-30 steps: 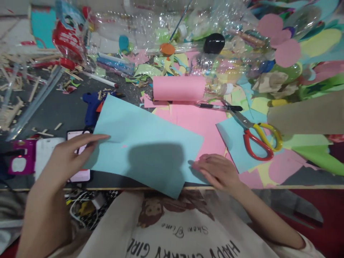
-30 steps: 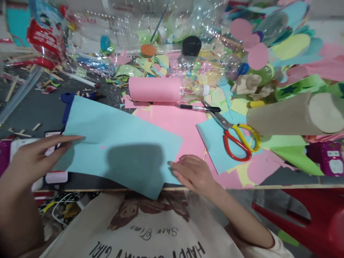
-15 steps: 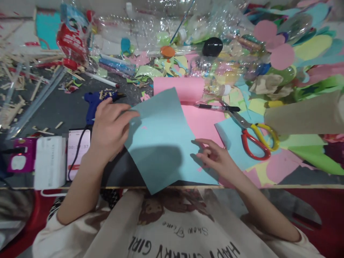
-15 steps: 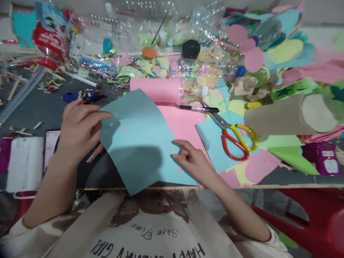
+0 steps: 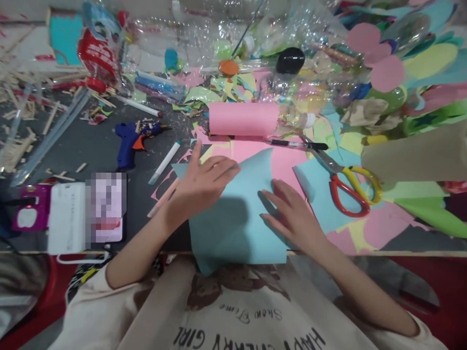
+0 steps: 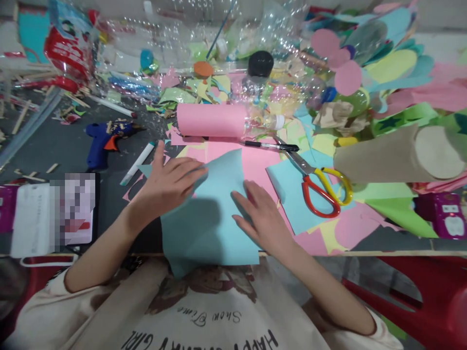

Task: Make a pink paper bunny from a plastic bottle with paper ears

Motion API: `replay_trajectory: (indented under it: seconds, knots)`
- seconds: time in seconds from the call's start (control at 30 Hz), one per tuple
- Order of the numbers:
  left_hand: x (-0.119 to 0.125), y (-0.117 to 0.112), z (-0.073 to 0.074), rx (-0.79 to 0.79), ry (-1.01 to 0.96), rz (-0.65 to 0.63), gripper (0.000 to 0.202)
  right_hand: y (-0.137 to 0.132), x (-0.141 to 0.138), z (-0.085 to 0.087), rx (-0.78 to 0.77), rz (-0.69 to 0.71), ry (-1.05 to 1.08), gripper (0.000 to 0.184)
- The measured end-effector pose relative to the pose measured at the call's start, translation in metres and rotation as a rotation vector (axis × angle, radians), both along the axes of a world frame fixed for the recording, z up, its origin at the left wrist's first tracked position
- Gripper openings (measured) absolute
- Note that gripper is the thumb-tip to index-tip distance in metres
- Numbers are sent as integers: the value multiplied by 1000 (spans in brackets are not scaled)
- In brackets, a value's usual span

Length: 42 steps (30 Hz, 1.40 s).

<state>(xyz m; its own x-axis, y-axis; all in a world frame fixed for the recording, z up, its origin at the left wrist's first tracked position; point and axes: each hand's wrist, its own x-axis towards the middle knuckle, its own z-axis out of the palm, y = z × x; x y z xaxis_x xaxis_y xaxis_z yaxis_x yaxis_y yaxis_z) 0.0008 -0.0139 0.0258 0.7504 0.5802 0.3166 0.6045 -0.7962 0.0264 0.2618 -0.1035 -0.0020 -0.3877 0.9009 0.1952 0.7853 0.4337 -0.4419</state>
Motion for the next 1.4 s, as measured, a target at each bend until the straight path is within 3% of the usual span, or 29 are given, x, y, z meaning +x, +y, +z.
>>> replay_trajectory:
  seconds: [0.1, 0.17, 0.27, 0.37, 0.43, 0.53, 0.57, 0.7, 0.8, 0.93, 1.03, 1.1, 1.17, 1.4]
  knots:
    - [15, -19, -2, -24, -81, -114, 32, -10, 5, 14, 268, -96, 46, 52]
    - [29, -35, -4, -43, -167, -215, 29, -11, 7, 23, 359, -93, 42, 61]
    - [42, -53, -1, -122, -188, -185, 22, -4, 4, 26, 274, -12, -39, 58]
    - [35, -49, 8, -158, -232, -170, 21, 7, 0, 19, 175, 53, -59, 43]
    - [21, -34, 13, -251, -289, -86, 18, 13, -1, 14, 167, 55, -45, 36]
    - [-3, -3, 12, -380, -312, 365, 30, 18, 0, 12, 175, 55, -48, 31]
    - [-8, 7, 8, -433, -248, 429, 29, 18, 0, 13, 181, 71, -51, 31]
    - [-11, 30, -7, -517, -37, 469, 41, 17, -3, 17, 234, 174, -65, 30]
    - [-4, 33, -12, -501, 34, 475, 50, 14, -4, 16, 165, 189, -63, 31]
    - [1, 34, -12, -489, -18, 470, 36, 10, -3, 9, 49, 64, 17, 43]
    - [0, 38, -9, -542, -142, 475, 14, 11, -7, 5, 73, -97, 8, 56]
    - [-2, 40, -5, -615, -266, 507, 6, 14, -11, 3, 109, -155, -75, 60]
    - [-6, 42, 2, -655, -379, 565, 6, 18, -15, 2, 110, -128, -162, 63]
    - [-40, 37, 43, -425, -532, 791, 13, 21, -19, -17, -75, 121, -229, 63]
